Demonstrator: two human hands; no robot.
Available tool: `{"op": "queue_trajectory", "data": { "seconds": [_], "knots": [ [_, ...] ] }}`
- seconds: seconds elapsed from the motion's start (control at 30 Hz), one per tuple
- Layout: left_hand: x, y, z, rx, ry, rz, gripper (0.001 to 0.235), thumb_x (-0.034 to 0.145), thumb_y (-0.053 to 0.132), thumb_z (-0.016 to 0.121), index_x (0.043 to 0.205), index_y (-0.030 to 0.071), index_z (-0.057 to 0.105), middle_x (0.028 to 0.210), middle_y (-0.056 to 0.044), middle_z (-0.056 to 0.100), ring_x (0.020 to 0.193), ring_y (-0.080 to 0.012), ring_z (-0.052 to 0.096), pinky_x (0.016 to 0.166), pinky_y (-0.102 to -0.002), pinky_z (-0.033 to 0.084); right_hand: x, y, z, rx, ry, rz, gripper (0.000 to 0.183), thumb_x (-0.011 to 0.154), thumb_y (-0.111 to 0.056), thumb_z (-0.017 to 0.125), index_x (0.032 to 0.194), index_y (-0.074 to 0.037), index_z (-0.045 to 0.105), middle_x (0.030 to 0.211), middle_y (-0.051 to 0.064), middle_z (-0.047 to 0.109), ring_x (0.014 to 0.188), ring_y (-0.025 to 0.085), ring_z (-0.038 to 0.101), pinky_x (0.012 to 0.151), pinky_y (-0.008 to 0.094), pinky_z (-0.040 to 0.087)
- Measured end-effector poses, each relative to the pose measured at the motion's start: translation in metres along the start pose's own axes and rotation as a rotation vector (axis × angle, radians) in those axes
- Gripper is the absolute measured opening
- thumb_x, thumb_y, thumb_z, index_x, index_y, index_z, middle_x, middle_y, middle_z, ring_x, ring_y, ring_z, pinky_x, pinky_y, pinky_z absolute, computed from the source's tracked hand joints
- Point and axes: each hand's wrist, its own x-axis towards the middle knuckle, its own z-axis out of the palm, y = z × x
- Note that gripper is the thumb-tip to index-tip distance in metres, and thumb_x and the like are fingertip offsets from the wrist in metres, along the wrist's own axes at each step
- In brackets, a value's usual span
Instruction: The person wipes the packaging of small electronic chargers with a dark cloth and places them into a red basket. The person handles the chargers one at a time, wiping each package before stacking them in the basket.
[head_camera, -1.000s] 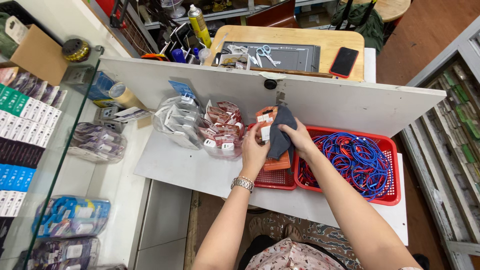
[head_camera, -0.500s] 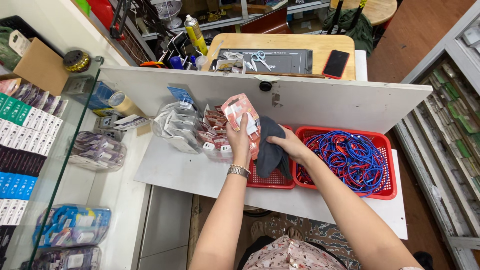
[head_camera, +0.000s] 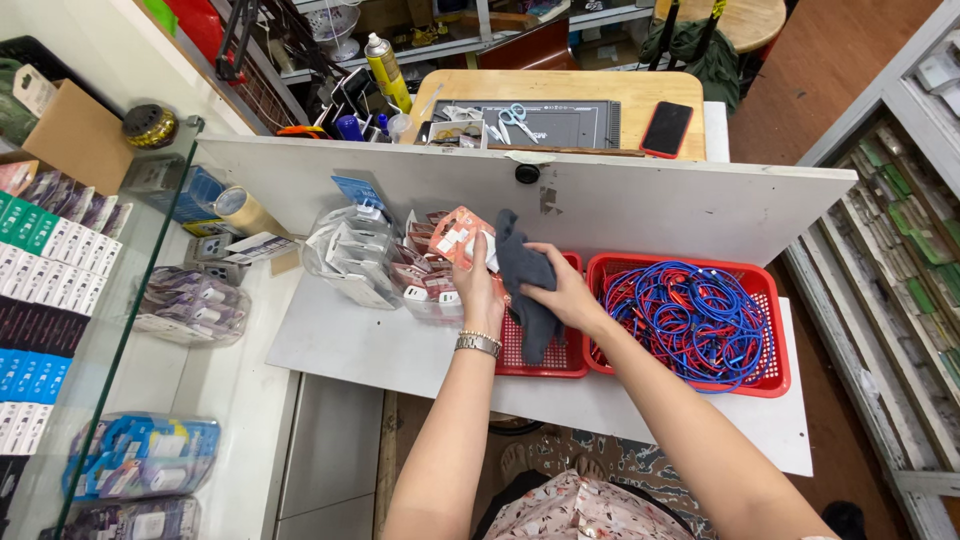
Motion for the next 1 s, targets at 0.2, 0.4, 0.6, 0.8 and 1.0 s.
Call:
{"op": "queue_trajectory", "data": {
  "seconds": [0.2,0.4,0.6,0.8,1.0],
  "knots": [
    [0.0,0.011,-0.013,0.1,0.025,0.023,0.054,0.092,0.022,0.074,0.139,0.004,0.052,0.133,-0.006,0.063,0.117,-0.0148,0.063,0.099,-0.033,0.052,0.008,0.002,-0.027,0.313,0.185,0.244,0.057,0.088,-0.013,0.073,0.14,-0.007,0.05,0.121,0.009,0.069,0.112,0.021,0.067,0.097,0.035,0.055],
    [0.007,-0.013,-0.018,-0.105,-0.068,-0.278,0.049,0.104,0.04,0.048,0.137,0.005,0.056,0.132,-0.01,0.063,0.119,-0.0207,0.062,0.1,-0.036,0.051,0.002,-0.025,0.002,-0.098,-0.041,-0.067,0.074,0.083,-0.016,0.081,0.147,-0.01,0.046,0.141,0.025,0.053,0.13,0.038,0.053,0.105,0.046,0.045],
    [0.012,-0.041,-0.029,0.07,-0.132,-0.196,0.048,0.106,0.035,0.041,0.135,0.0,0.057,0.138,-0.013,0.062,0.125,-0.0224,0.059,0.106,-0.036,0.047,0.012,-0.045,0.017,-0.23,0.132,0.071,0.07,0.08,-0.024,0.077,0.143,-0.013,0.047,0.134,0.022,0.062,0.127,0.04,0.058,0.105,0.046,0.047],
    [-0.003,-0.047,-0.03,0.295,-0.107,-0.153,0.051,0.106,0.033,0.046,0.143,-0.002,0.051,0.145,-0.012,0.056,0.132,-0.0194,0.053,0.109,-0.032,0.041,0.033,-0.044,0.016,-0.204,0.146,0.428,0.068,0.081,-0.033,0.074,0.14,-0.015,0.046,0.124,0.023,0.069,0.117,0.036,0.068,0.099,0.042,0.052],
    [-0.003,-0.023,-0.037,0.167,-0.247,-0.206,0.05,0.108,0.032,0.043,0.144,-0.002,0.05,0.145,-0.011,0.056,0.135,-0.0181,0.051,0.112,-0.032,0.04,0.013,-0.016,0.007,-0.046,-0.02,0.128,0.077,0.078,-0.016,0.077,0.146,-0.012,0.042,0.131,0.022,0.063,0.121,0.034,0.064,0.099,0.043,0.052]
  ]
}}
